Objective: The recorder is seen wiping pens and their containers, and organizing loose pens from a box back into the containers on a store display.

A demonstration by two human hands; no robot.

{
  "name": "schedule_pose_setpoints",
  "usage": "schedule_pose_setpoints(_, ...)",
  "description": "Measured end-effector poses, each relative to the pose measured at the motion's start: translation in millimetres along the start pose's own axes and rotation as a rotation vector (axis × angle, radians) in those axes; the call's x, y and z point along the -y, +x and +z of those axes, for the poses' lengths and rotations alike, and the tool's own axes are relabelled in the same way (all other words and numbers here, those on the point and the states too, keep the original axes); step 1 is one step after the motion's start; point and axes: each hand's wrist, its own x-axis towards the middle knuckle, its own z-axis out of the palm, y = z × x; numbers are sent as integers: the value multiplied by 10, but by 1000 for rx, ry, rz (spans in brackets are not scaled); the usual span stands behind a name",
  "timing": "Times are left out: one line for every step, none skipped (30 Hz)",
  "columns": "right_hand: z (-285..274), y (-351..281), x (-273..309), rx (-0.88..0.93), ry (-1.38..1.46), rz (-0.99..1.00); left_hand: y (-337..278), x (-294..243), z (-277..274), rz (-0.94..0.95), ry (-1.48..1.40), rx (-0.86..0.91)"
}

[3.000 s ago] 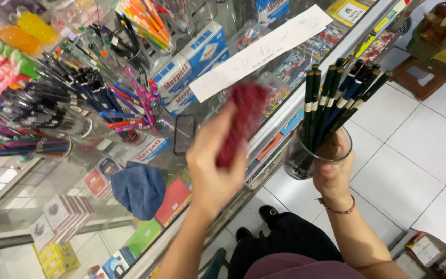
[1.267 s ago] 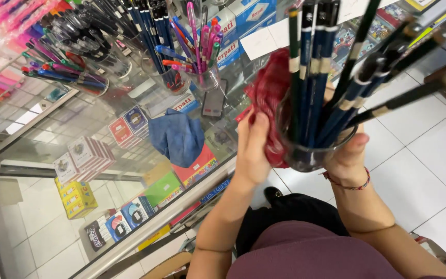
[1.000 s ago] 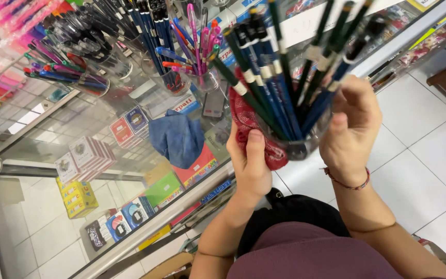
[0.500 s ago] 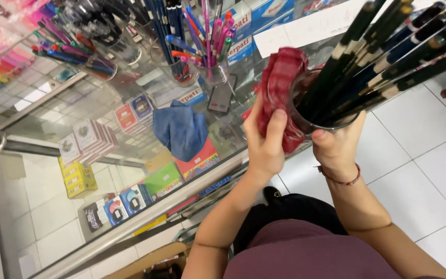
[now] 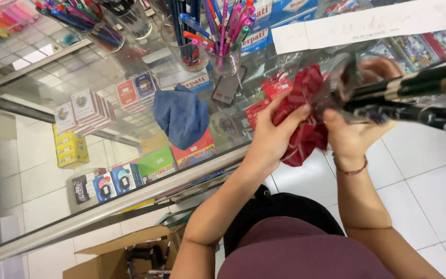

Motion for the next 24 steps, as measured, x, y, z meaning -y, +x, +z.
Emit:
schedule_pose_setpoints(-63, 19, -38, 6, 6, -5, -37, -110, -21, 9, -1, -2)
schedule_pose_setpoints(-129, 42, -75, -39, 14, 37, -75, -218, -38, 72, 81, 46)
schedule_pose_setpoints(-191, 74, -126, -89, 22, 73, -90, -331, -57, 136, 167, 103)
schedule_pose_setpoints(-211, 109, -157, -90, 28, 62, -85, -482, 4, 146, 170, 108)
schedule_pose_setpoints(-248, 126, -167, -88, 57, 86, -109, -619, 72, 444, 588, 56)
schedule_pose_setpoints(-284, 139, -178, -87, 86, 110, -136, -754, 135, 740, 1006, -1)
schedule_pose_setpoints(-293, 139, -195, -82, 90, 111, -6, -715, 106, 741, 1007, -7)
schedule_pose_setpoints(-301, 135, -213, -59, 103, 119, 123, -675, 72, 724, 1304, -39)
schedule_pose_setpoints(-309, 133, -229, -34, 116, 127, 251, -636, 39, 694, 1598, -73)
schedule_pose_setpoints(-308, 130, -270, -29, 119, 129, 327, -590, 13, 692, 1599, -80)
schedule_pose_setpoints(-311, 120, -304, -34, 158, 144, 394, -539, -14, 615, 1758, -35)
schedule_pose_setpoints(-311, 108, -337, -39, 196, 159, 459, -490, -44, 530, 1914, 12)
schedule_pose_setpoints(-267, 121, -283, -32, 198, 160, 447, -480, -66, 528, 1912, 4)
schedule_pose_setpoints(-218, 133, -226, -21, 245, 182, 432, -473, -91, 485, 2013, 50)
schedule_pose_setpoints(-146, 151, -179, -9, 297, 201, 424, -484, -127, 440, 2116, 94)
schedule_pose_setpoints(-104, 156, -158, -1, 304, 200, 305, -567, -120, 440, 2117, 81)
schedule_pose_setpoints(-71, 153, -130, 44, 389, 261, 176, -638, -111, 576, 1960, 75)
schedule_pose_setpoints(-32, 145, -100, 89, 473, 321, 43, -712, -108, 704, 1798, 68)
schedule_pose_setpoints(71, 135, -15, 103, 483, 323, -100, -816, -88, 703, 1802, 49)
schedule_pose_setpoints(180, 121, 74, 137, 503, 424, -248, -924, -71, 562, 1503, 128)
schedule_pose_setpoints(296, 105, 168, 177, 525, 529, -406, -1034, -55, 426, 1199, 194)
schedule_pose_setpoints(383, 51, 156, 196, 535, 534, -489, -1054, -100, 428, 1201, 171)
schedule_pose_setpoints(479, -12, 147, 272, 536, 546, -585, -1075, -149, 476, 1143, 158)
schedule_pose_setpoints(582, -79, 144, 349, 538, 558, -684, -1100, -202, 525, 1085, 147)
